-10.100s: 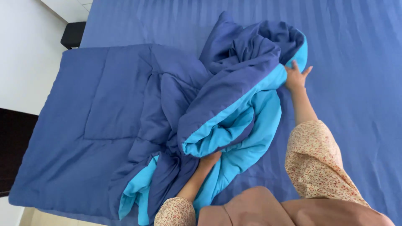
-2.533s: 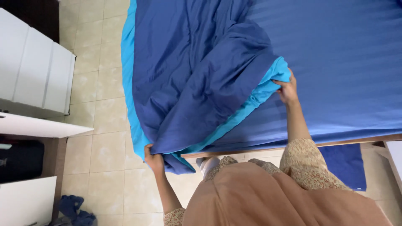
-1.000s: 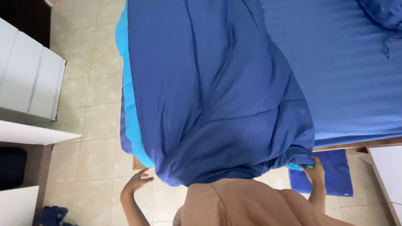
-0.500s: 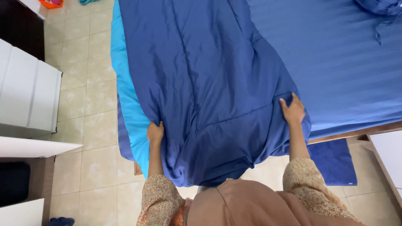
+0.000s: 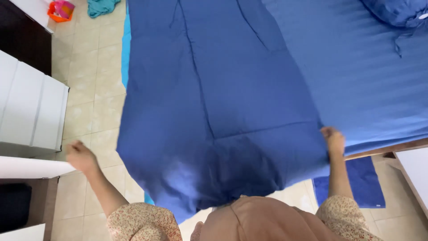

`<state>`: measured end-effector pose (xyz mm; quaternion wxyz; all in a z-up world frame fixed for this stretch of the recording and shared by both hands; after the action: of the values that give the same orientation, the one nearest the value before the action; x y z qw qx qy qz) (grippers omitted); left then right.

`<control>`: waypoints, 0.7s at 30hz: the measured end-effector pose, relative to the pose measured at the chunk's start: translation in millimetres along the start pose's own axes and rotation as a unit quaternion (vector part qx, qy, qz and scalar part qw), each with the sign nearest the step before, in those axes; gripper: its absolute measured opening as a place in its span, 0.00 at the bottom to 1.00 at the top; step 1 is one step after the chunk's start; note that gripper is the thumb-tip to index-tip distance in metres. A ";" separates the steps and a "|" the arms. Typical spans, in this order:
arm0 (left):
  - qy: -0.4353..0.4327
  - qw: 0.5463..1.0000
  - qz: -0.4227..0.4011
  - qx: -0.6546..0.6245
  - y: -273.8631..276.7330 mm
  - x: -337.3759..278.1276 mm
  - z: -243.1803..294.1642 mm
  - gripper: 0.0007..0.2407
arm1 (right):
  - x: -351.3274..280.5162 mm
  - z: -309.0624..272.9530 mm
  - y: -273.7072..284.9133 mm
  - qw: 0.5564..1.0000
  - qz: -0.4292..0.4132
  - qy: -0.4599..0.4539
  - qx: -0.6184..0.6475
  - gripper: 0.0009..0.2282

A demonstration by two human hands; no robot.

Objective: The person arranges several blue pillows on a bed, then picks up a folded light blue towel and places it on the floor. They then unfold a large blue duvet and spread it over the bed, smoothing it out.

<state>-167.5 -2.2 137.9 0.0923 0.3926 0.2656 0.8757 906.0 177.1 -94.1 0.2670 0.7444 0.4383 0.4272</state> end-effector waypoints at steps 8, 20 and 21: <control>0.172 0.862 -0.476 -0.022 -151.4 -205.4 41.1 0.39 | 40.7 -72.1 73.6 0.987 -0.093 -0.127 -0.035 0.16; 0.153 0.814 -0.492 -0.266 -72.1 -35.2 173.6 0.22 | 122.8 -157.7 63.9 0.926 -0.346 -0.133 0.075 0.37; 0.158 0.851 -0.390 -0.314 -51.7 7.6 180.2 0.17 | 143.9 -163.6 90.6 0.929 -0.260 -0.128 0.228 0.27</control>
<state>-42.3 114.9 214.2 0.5013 0.0635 0.1184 0.8548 838.1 264.7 114.3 0.2457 0.6934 0.6644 0.1323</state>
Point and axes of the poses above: each hand's wrist, its own x-axis towards the middle knuckle, its own y-axis out of the back of the hand, z = x × y, the point moved 9 cm from there along x, towards the middle knuckle, and after that the axes turned 3 degrees about z, right-handed, at the moved point
